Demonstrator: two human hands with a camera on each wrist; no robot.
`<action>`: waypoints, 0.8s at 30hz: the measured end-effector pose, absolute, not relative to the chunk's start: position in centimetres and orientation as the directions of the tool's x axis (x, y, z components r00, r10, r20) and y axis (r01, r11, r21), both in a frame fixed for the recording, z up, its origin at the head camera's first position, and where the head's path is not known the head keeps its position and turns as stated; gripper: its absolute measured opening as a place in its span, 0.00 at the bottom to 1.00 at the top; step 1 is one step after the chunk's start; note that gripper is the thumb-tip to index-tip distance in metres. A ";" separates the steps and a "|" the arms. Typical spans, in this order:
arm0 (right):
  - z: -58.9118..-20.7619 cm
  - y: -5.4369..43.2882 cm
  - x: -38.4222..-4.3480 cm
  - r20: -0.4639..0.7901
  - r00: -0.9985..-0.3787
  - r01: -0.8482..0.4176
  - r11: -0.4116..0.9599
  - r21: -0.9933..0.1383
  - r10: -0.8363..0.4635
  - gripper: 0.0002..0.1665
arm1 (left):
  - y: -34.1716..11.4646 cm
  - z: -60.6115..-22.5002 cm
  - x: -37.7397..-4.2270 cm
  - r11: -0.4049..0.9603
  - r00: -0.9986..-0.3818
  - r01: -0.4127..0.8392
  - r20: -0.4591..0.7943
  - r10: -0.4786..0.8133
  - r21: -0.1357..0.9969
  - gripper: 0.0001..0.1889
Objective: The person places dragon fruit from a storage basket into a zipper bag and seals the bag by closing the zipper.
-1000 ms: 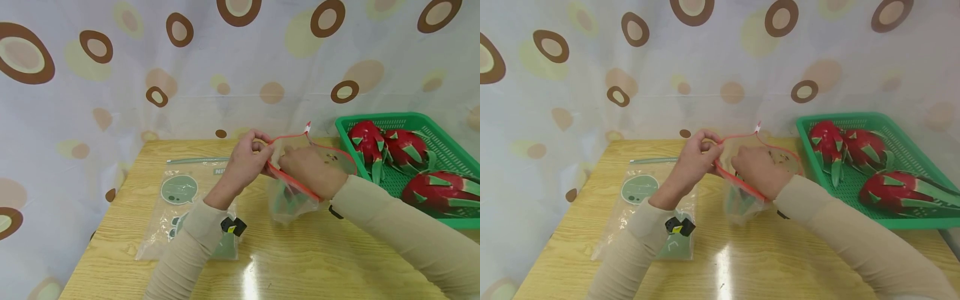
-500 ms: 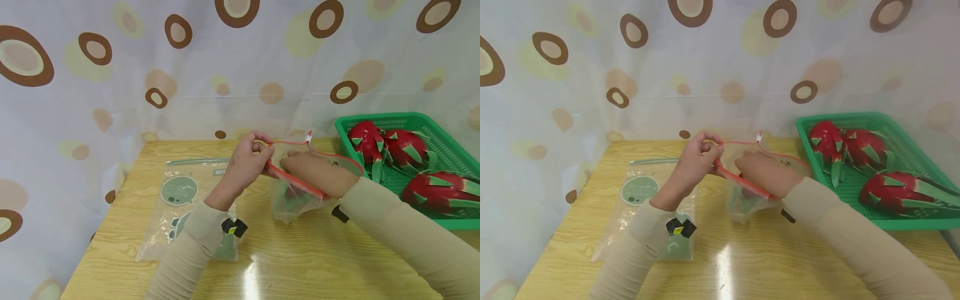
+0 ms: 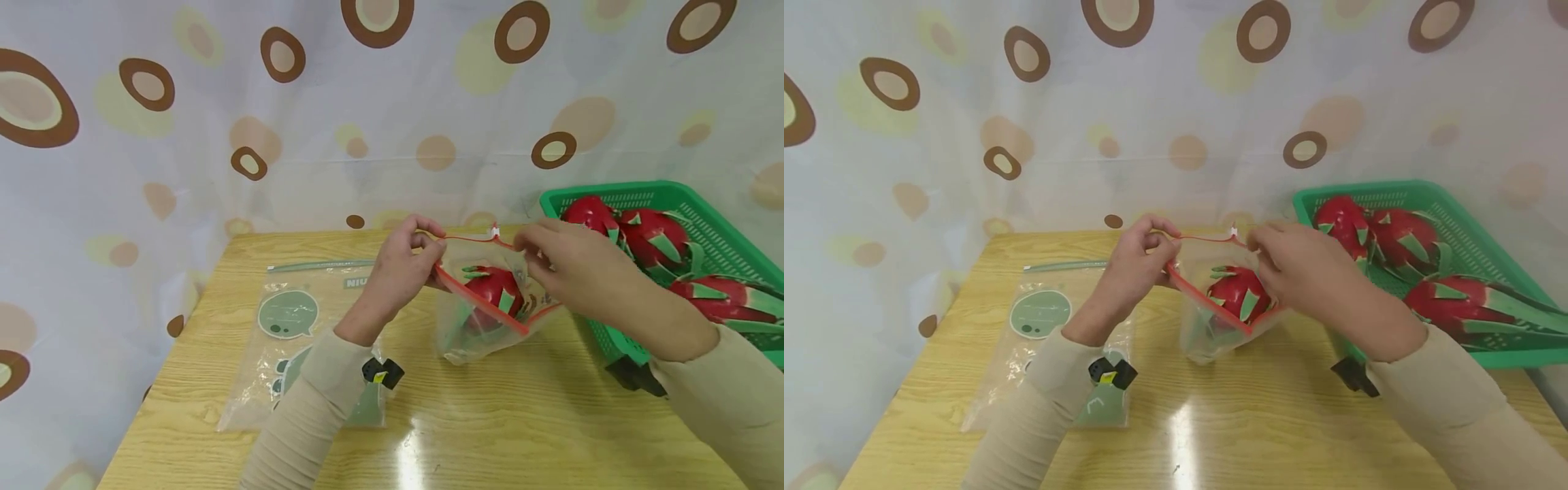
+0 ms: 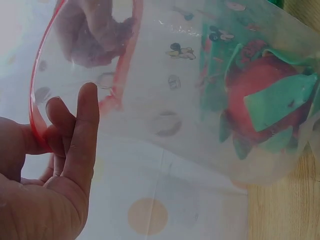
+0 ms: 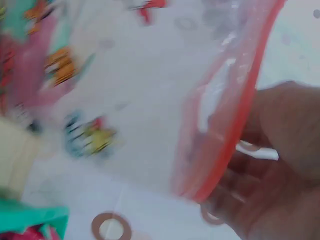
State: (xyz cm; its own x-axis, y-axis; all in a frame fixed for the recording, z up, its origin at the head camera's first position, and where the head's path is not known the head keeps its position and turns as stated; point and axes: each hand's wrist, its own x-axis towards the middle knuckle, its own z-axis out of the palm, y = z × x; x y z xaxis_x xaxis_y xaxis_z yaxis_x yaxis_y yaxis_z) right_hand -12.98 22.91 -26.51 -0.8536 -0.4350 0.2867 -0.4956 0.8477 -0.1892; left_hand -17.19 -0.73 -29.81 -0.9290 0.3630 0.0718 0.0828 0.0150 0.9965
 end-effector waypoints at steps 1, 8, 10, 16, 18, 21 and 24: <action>-26.7 23.4 -12.7 0.329 -0.855 -0.471 0.866 -0.168 -0.401 0.10 | -0.7 -29.8 -17.2 0.017 -0.929 0.088 0.076 0.363 0.996 0.08; -28.0 26.3 -11.8 0.381 -0.878 -0.364 0.921 -0.141 -0.289 0.17 | -0.7 -29.7 -17.2 0.028 -0.929 0.116 0.099 0.358 0.993 0.08; -28.0 26.9 -11.7 0.315 -0.907 -0.342 0.925 -0.165 -0.279 0.11 | -0.9 -29.7 -17.2 0.038 -0.931 0.117 0.096 0.353 0.992 0.07; -27.3 27.3 -12.1 0.329 -0.909 -0.327 0.928 -0.180 -0.257 0.06 | -1.4 -29.3 -17.2 0.068 -0.927 0.174 0.140 0.348 0.982 0.08; -27.0 27.2 -12.3 0.389 -0.886 -0.341 0.923 -0.177 -0.253 0.05 | -1.6 -29.0 -17.1 0.067 -0.926 0.195 0.161 0.343 0.978 0.09; -26.3 26.9 -12.7 0.472 -0.847 -0.361 0.917 -0.171 -0.246 0.05 | -2.0 -28.6 -17.2 0.051 -0.925 0.218 0.189 0.331 0.975 0.10; -25.3 26.5 -13.1 0.529 -0.820 -0.362 0.915 -0.180 -0.220 0.04 | -2.3 -28.2 -17.1 0.050 -0.924 0.238 0.210 0.319 0.970 0.09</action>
